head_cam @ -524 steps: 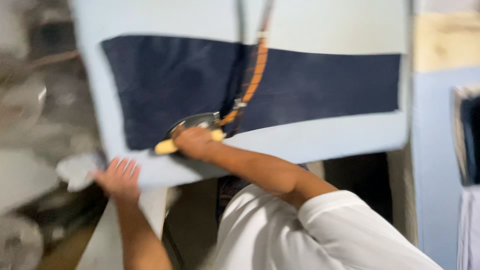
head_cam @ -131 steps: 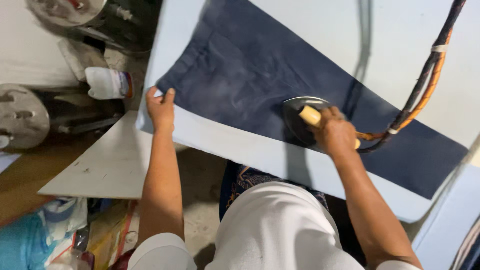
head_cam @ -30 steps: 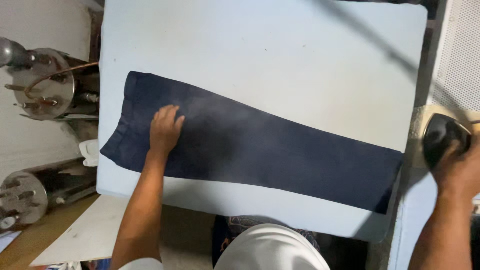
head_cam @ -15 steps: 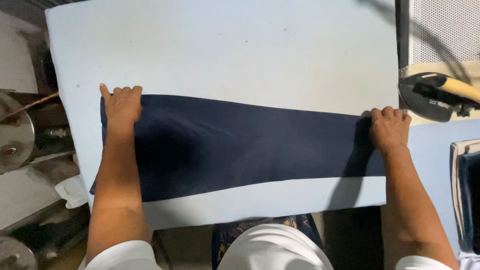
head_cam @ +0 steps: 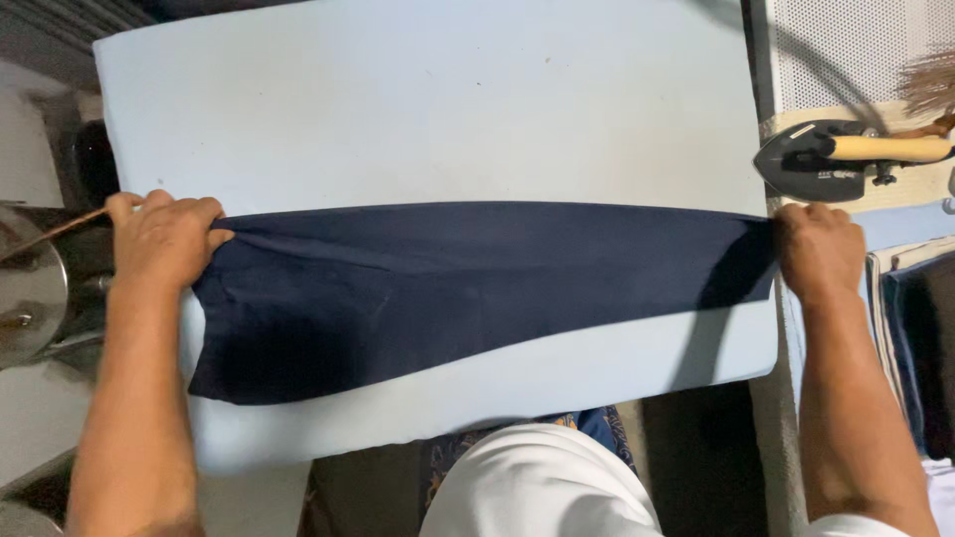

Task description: The person selects a pair of dark blue trousers from a laundry basket, spreads one leg flat on an ironing board, and irons the fabric with a steam iron before folding the garment.

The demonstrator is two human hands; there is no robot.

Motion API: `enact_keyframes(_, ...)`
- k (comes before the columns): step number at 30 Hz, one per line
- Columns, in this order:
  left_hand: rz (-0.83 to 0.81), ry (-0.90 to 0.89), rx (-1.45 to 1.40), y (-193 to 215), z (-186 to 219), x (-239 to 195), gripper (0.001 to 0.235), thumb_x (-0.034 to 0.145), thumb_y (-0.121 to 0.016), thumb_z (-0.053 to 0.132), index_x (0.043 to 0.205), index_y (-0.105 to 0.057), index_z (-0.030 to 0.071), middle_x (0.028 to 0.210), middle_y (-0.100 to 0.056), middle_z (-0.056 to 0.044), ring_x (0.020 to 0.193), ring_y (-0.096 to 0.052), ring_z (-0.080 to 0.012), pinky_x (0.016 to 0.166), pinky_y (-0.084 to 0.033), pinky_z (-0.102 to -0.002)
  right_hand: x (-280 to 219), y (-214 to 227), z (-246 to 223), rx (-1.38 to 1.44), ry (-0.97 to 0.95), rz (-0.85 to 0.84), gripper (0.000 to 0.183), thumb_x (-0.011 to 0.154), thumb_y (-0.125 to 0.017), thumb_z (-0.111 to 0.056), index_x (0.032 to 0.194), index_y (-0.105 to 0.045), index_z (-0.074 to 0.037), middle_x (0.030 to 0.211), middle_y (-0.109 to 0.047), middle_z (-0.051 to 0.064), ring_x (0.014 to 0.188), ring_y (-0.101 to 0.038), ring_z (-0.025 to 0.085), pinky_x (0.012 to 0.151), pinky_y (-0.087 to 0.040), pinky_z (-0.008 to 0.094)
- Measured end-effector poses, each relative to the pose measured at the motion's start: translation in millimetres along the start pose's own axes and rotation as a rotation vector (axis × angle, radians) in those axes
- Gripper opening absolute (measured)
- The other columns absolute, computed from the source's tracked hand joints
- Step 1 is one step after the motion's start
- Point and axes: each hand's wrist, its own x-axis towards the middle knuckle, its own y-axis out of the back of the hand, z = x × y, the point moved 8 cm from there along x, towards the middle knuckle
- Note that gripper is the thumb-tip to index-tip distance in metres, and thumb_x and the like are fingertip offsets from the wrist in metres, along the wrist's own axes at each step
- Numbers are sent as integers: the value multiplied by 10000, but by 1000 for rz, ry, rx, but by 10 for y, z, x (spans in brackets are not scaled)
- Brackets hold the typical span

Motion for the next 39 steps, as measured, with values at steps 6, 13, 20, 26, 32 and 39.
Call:
enact_keyframes(6,375,83,165,755,-285,-1180,126,1018,-737,234,1042,-684,123,1058,-705,-16,1073,-586,-203,1136,-321,-425,-668,719,488,302,-184,413,100,1050,-583,20,1127,-597,-41,1068,-649,136,969,-650,316,888,-544,400)
enact_keyframes(13,603,326,236,186,-50,-2457,203,997,-661,-81,1078,-686,103,1107,-634,-23,1289,-589,-206,1263,-232,-586,-1301,265,519,396,-398,484,233,895,-524,123,1092,-558,4,1073,-609,166,939,-661,341,877,-554,404)
enact_keyframes(20,78,428,-28,-1161,1122,-2914,218,790,-761,127,1003,-716,121,1162,-672,-96,1309,-560,-296,1194,-242,-605,-1875,-735,-10,487,-619,76,213,999,-590,93,1168,-579,-34,1343,-503,196,1021,-617,445,864,-520,502)
enact_keyframes(26,118,371,-394,-1180,1096,-3044,256,759,-738,107,999,-683,38,1133,-651,-168,1168,-584,-352,1058,-428,-528,-1932,-864,49,591,-432,-148,415,863,-762,-17,1235,-578,-30,1365,-511,217,1140,-604,445,983,-511,473)
enact_keyframes(32,355,712,-641,-1428,244,-2589,342,1026,-699,298,1158,-652,-14,1146,-655,-216,1101,-617,-400,967,-491,-497,-1755,-896,352,796,-487,-329,471,985,-550,-102,1453,-509,-70,1324,-694,226,1121,-676,375,962,-507,447)
enact_keyframes(39,-7,1096,-864,-2018,-400,-1435,699,1002,-757,583,1193,-660,-83,1111,-668,-260,1066,-639,-363,920,-505,-449,-1491,-1023,414,847,-740,-237,593,1118,-723,-404,1344,-578,125,1178,-666,269,1021,-643,296,874,-507,394)
